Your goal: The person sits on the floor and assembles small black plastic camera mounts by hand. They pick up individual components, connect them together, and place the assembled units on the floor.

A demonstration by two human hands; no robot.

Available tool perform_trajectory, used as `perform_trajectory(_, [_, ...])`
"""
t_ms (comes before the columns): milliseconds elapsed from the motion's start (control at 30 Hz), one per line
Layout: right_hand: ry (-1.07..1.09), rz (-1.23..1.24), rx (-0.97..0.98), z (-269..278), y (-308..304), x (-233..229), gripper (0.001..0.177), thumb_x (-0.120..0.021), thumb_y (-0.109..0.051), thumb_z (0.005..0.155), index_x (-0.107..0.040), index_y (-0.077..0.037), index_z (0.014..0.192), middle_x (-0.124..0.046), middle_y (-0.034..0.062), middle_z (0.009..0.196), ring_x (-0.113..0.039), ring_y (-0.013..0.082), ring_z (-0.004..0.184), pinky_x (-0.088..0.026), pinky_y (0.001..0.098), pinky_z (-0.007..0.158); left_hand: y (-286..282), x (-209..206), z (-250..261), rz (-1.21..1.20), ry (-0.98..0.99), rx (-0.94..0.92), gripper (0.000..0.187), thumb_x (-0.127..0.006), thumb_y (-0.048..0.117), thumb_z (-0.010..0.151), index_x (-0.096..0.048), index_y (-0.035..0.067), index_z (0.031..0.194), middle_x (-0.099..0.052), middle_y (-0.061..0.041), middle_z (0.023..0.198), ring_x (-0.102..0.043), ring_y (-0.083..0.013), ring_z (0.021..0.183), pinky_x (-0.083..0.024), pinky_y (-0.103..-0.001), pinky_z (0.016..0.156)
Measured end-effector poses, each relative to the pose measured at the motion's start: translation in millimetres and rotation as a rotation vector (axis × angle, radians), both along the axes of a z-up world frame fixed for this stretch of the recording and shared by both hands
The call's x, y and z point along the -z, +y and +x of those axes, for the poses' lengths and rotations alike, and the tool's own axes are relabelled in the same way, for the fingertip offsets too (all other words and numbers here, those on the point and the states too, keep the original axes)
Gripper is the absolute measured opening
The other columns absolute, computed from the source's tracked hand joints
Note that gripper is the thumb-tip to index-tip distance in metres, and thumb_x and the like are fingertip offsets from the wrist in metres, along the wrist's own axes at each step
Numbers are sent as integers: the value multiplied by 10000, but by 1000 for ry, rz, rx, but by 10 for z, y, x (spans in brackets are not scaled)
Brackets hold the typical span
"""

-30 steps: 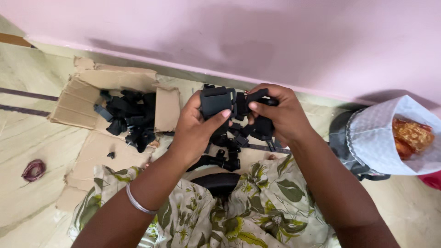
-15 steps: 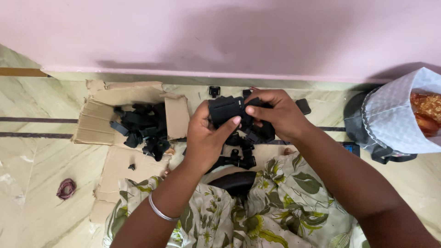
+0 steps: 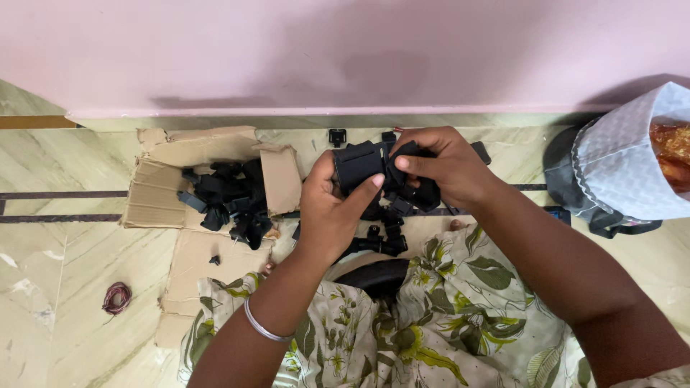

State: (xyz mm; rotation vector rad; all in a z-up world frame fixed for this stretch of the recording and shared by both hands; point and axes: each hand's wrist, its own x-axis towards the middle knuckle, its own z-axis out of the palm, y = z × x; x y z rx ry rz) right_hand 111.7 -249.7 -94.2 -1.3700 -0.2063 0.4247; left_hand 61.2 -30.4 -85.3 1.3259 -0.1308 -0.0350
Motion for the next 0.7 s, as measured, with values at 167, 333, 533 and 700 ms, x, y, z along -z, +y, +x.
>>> perform_trajectory(167, [-33, 31, 12, 22, -17, -25, 145, -744, -115, 964, -730, 22, 1007, -659, 38, 893, -573, 91, 718, -497, 263, 645, 22, -27, -12, -52, -22, 24, 249, -738, 47, 961, -601, -5, 1163, -723, -54, 1075, -693, -86, 969, -583, -259, 862])
perform_trajectory(333, [-7, 24, 5, 13, 1, -13, 156, -756, -112, 933, -730, 22, 1008, -660, 39, 879, -577, 101, 696, -493, 276, 621, 5, -13, -8, -21, -38, 16, 232, -739, 37, 968, -597, -5, 1146, -712, -51, 1044, -682, -84, 938, -574, -258, 828])
perform_trajectory(533, [10, 47, 17, -23, 17, -37, 146, -753, -110, 943, -728, 22, 999, -643, 36, 868, -579, 106, 708, -497, 285, 631, 2, 14, 3, -26, -34, 12, 225, -743, 39, 957, -602, -4, 1128, -720, -50, 1039, -690, -83, 932, -582, -258, 821])
perform_trajectory(700, [-62, 72, 32, 16, -32, -67, 125, -739, -104, 960, -727, 20, 970, -657, 47, 880, -578, 113, 712, -479, 283, 633, -19, 4, 3, -70, 1, 19, 216, -737, 47, 953, -589, 0, 1104, -730, -63, 1020, -708, -93, 895, -596, -267, 793])
